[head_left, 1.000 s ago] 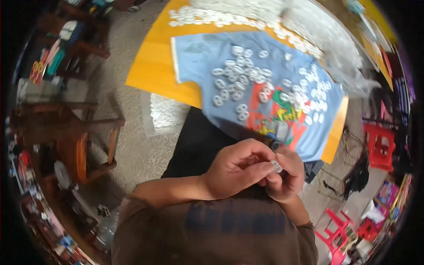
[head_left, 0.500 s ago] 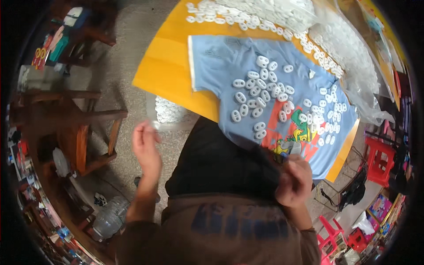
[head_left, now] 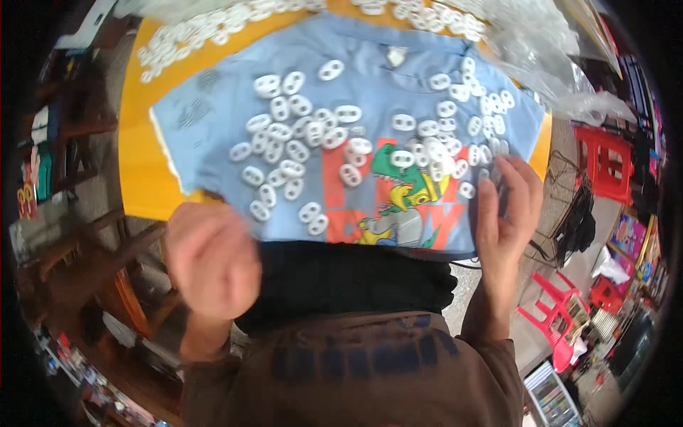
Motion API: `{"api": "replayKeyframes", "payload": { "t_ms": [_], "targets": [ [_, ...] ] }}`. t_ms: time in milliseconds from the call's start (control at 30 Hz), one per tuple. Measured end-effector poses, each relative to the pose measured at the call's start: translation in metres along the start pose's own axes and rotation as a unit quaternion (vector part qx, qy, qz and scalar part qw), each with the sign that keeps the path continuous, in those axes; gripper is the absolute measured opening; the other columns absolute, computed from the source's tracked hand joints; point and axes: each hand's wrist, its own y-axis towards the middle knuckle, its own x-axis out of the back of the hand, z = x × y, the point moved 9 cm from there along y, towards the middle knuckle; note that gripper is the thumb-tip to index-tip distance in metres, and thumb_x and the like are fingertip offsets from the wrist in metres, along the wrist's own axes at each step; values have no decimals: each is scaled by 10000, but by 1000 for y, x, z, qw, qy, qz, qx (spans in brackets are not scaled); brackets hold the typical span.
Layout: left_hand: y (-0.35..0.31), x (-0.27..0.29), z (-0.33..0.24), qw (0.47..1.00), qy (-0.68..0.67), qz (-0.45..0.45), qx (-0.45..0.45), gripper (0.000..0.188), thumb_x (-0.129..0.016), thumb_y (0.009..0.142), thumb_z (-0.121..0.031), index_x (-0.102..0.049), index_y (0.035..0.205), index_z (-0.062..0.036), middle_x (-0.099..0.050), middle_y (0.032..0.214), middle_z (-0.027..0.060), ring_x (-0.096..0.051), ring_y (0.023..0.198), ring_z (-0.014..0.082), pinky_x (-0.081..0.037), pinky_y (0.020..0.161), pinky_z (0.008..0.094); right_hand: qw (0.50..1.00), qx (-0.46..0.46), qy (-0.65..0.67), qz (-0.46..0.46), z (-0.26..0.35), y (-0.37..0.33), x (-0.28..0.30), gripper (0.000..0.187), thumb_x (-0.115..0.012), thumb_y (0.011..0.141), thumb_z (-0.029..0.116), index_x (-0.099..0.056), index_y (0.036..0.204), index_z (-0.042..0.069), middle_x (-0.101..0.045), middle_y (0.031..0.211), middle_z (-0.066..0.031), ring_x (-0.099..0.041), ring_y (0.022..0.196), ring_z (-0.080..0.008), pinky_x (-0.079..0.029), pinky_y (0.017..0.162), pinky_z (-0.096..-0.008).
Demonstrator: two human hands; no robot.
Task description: Assembling small plastic cord toggles by manually inserting metal components into them.
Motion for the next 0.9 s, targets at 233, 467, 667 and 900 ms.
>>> {"api": "replayKeyframes", "payload": {
  "t_ms": [233, 467, 667, 900],
  "targets": [
    [58, -92, -46, 983, 15, 160, -93, 415, -698, 587, -66, -608, 990, -111, -533, 1067, 67, -525, 959, 253, -347, 790, 384, 997, -46, 61, -2, -25, -5, -3, 308, -661, 681, 47, -609, 984, 36, -530, 1052, -132, -494, 952, -278, -361, 834, -357],
    [80, -129, -49, 971, 76, 212, -79, 301, -693, 643, -88, -610, 932, -106, -532, 1091, 69, -518, 999, 264, -297, 866, 416, 993, -25, 117, -19, -32, -4, 4, 288, -673, 662, 75, -615, 941, 35, -551, 1019, -111, -506, 911, -276, -372, 795, -372],
    [87, -126, -49, 969, 92, 219, -61, 243, -687, 653, -94, -622, 886, -80, -558, 1047, 85, -519, 999, 264, -288, 876, 407, 990, 4, 136, -19, -33, -3, 5, 241, -678, 661, 83, -615, 892, 49, -570, 912, -75, -516, 864, -271, -381, 776, -371],
    [100, -141, -69, 967, 64, 234, -76, 281, -679, 661, -118, -622, 936, -115, -557, 1065, 78, -507, 1029, 256, -288, 878, 413, 990, 18, 139, 2, -31, -2, 5, 264, -689, 643, 96, -614, 894, 61, -562, 892, -64, -513, 856, -270, -377, 782, -401]
  ]
}}
